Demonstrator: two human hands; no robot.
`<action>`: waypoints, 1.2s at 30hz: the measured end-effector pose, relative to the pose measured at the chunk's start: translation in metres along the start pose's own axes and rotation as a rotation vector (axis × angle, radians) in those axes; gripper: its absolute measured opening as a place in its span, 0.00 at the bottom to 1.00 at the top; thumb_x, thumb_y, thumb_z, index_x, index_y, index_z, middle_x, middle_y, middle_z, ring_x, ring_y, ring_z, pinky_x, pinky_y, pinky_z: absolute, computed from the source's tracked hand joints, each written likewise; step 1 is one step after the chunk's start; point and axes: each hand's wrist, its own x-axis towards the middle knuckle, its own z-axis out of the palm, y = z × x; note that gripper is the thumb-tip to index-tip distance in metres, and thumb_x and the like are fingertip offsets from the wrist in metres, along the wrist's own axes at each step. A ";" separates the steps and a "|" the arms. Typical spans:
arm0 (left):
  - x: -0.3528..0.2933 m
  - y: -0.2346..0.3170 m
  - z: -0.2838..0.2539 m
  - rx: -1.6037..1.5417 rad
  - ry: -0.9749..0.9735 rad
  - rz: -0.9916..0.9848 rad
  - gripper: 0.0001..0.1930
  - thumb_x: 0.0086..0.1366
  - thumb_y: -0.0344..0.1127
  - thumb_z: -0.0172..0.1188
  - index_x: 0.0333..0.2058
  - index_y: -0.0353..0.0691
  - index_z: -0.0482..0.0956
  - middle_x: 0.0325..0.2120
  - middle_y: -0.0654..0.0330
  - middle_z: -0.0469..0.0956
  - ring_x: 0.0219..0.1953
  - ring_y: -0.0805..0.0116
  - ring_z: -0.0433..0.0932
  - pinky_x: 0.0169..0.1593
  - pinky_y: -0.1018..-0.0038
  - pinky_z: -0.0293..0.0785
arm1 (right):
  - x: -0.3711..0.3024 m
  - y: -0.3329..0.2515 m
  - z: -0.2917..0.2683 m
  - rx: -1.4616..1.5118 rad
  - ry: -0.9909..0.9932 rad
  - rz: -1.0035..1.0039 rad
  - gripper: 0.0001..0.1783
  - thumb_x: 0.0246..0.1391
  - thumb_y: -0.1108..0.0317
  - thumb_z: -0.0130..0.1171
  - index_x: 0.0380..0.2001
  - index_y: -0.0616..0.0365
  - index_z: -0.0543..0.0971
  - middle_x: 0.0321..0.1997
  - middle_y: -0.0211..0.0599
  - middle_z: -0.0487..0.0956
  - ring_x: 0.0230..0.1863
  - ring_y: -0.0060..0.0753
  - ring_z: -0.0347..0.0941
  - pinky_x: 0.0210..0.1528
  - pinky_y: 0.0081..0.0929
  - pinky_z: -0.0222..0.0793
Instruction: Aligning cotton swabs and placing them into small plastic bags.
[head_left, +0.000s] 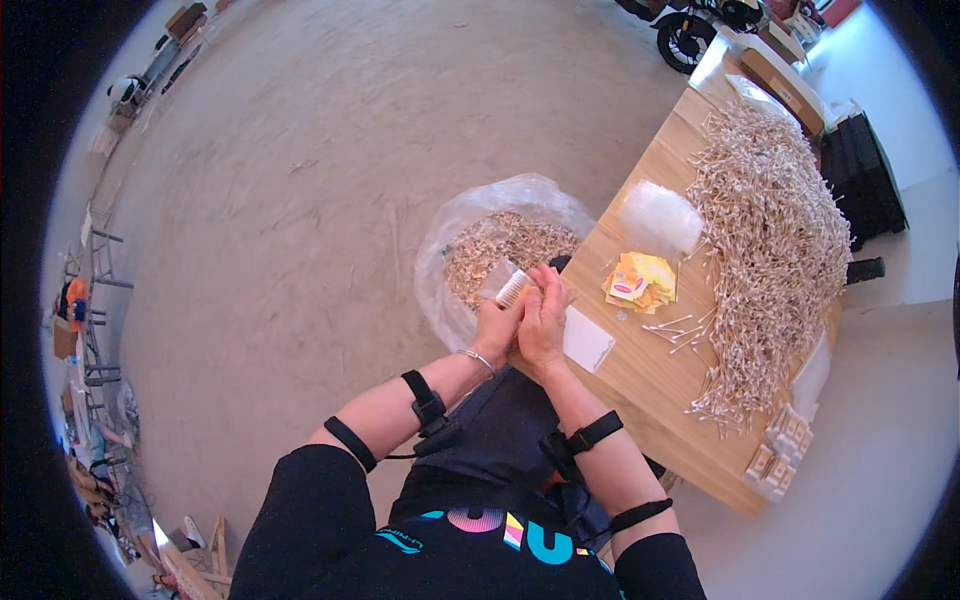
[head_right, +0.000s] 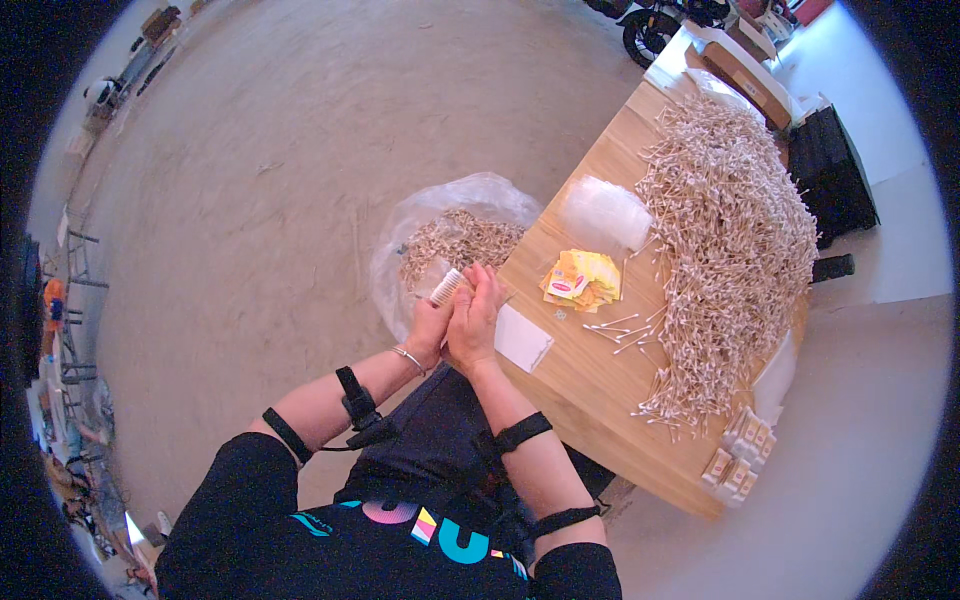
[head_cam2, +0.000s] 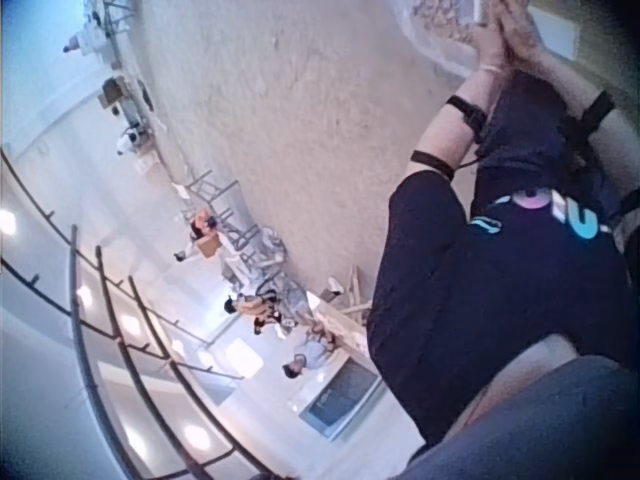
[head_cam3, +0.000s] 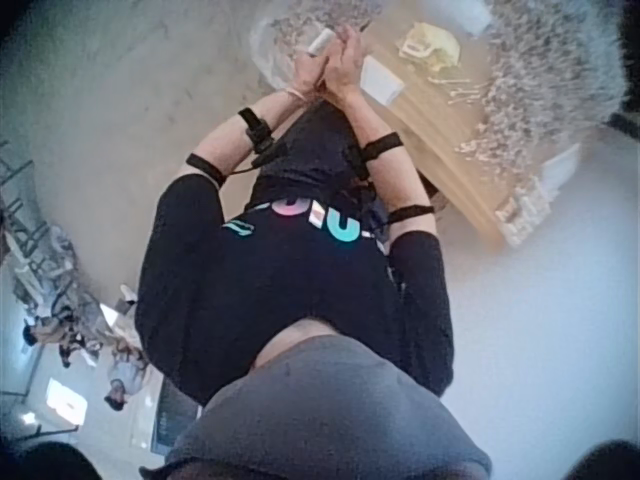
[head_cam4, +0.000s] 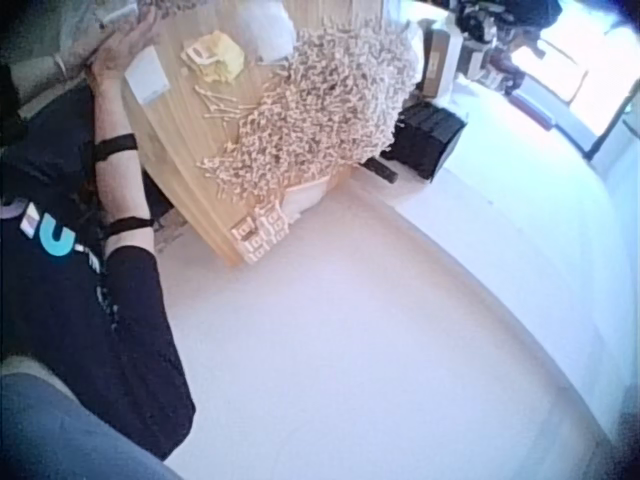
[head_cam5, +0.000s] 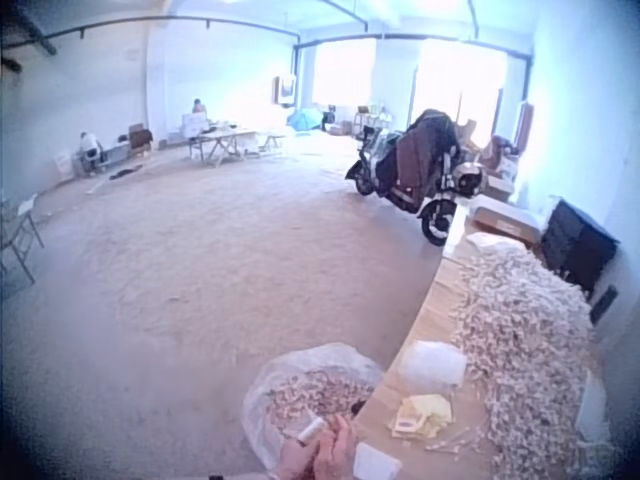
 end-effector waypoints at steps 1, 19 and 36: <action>0.006 0.003 -0.002 -0.104 0.016 0.052 0.11 0.59 0.35 0.61 0.37 0.34 0.78 0.31 0.63 0.79 0.29 0.78 0.75 0.32 0.78 0.73 | 0.000 -0.001 0.002 0.006 0.005 0.005 0.22 0.60 0.65 0.40 0.54 0.66 0.64 0.53 0.49 0.72 0.66 0.51 0.50 0.67 0.43 0.38; 0.018 -0.028 -0.008 -0.062 -0.046 0.038 0.12 0.59 0.36 0.61 0.40 0.38 0.78 0.32 0.66 0.78 0.32 0.78 0.75 0.34 0.77 0.73 | 0.002 0.003 0.000 0.209 0.016 0.160 0.23 0.58 0.67 0.43 0.56 0.65 0.62 0.50 0.47 0.70 0.54 0.46 0.62 0.60 0.38 0.51; 0.007 -0.009 -0.019 -0.103 -0.024 -0.062 0.13 0.60 0.39 0.62 0.36 0.34 0.77 0.29 0.64 0.78 0.30 0.79 0.74 0.33 0.79 0.71 | -0.001 -0.001 0.006 0.032 0.095 0.056 0.20 0.57 0.73 0.43 0.53 0.65 0.63 0.41 0.45 0.71 0.49 0.44 0.63 0.54 0.38 0.58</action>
